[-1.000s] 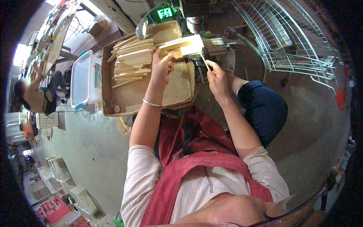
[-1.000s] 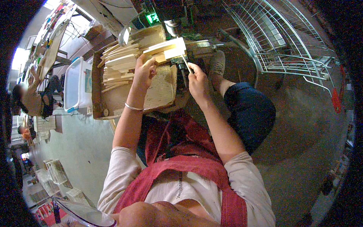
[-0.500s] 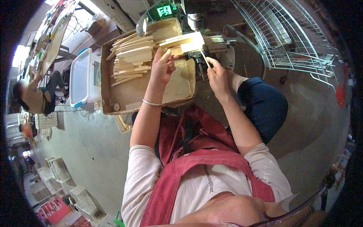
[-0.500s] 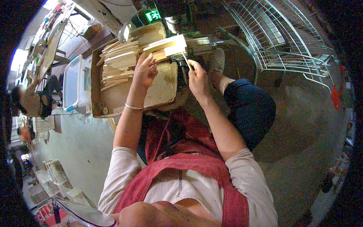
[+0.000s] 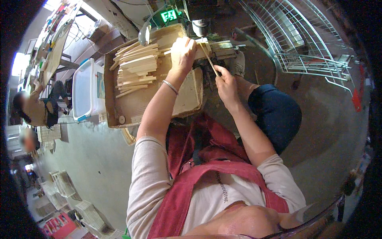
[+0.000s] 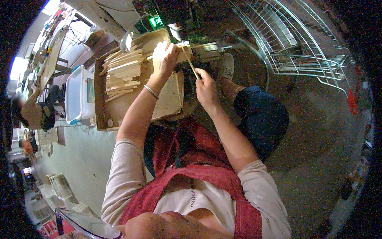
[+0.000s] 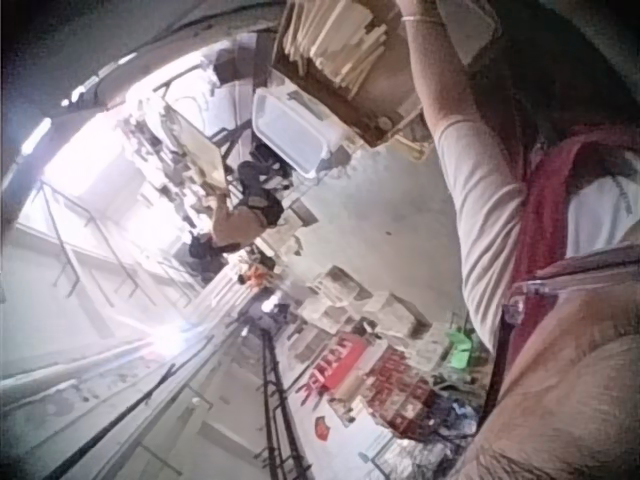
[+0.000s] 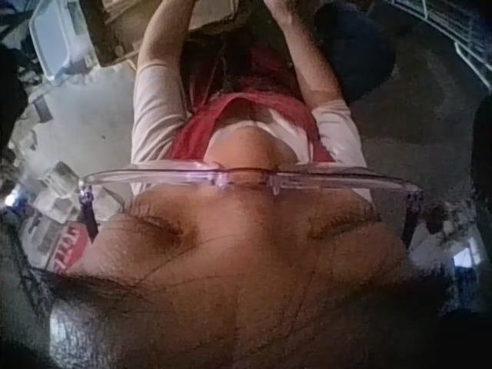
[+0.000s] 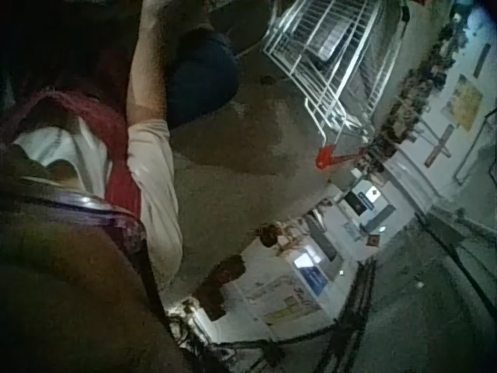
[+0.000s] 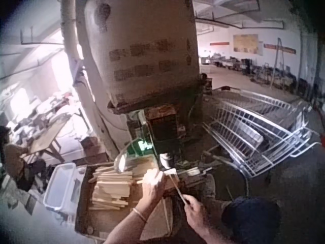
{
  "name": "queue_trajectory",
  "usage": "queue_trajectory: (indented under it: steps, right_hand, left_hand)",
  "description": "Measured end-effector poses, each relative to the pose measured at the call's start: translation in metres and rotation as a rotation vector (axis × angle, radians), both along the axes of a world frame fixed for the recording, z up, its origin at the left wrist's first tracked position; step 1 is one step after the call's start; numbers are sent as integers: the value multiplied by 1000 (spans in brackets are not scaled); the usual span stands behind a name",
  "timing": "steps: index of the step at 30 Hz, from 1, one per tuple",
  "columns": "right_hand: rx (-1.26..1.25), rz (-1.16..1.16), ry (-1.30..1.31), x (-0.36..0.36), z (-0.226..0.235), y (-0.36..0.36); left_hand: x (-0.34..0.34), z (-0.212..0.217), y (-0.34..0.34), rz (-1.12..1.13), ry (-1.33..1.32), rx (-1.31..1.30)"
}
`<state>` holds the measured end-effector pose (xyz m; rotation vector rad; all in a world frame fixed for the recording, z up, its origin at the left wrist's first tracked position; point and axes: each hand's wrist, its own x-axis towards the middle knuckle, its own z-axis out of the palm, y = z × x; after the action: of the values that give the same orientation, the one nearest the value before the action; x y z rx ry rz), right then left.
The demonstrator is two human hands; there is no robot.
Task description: The person sits on the floor and repeatedly picks up thin wooden sticks from a tray, aligns them in small groups, and places them into a wooden jig or holder. The person continues this process throughout the clip, handling the sticks one at a time or in small batches.
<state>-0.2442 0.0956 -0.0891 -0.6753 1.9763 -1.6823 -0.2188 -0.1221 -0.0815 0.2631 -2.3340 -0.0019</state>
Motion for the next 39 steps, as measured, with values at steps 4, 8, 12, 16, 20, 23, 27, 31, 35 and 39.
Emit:
queue_trajectory:
  steps: [4,8,12,16,20,23,27,31,35,39]
  right_hand:
    - [-19,1,-65,6,13,6]
    - [-63,-21,-202,27,24,41]
    - [-61,-97,-460,31,86,81]
    - [-220,-100,-419,6,130,107]
    - [-301,-90,-316,-20,166,112]
    - [-320,-120,-307,-36,180,101]
    - [-280,-74,-198,-63,188,80]
    - [-247,-5,-33,-111,195,55]
    - [-328,-196,-64,-174,213,0]
    - [-527,-17,127,-167,267,-51]
  left_hand:
    - [-4,-7,-1,-35,73,-26]
    - [-6,-12,2,-72,122,29]
    - [-9,-15,5,-57,171,52]
    - [-9,-8,10,-30,175,61]
    - [-12,-14,9,5,117,98]
    - [-14,-16,11,-6,153,91]
    - [-17,-20,8,-74,230,62]
    - [-18,-19,8,-89,288,53]
    - [-17,-21,5,-67,242,19]
    - [-12,-20,4,-53,216,3]
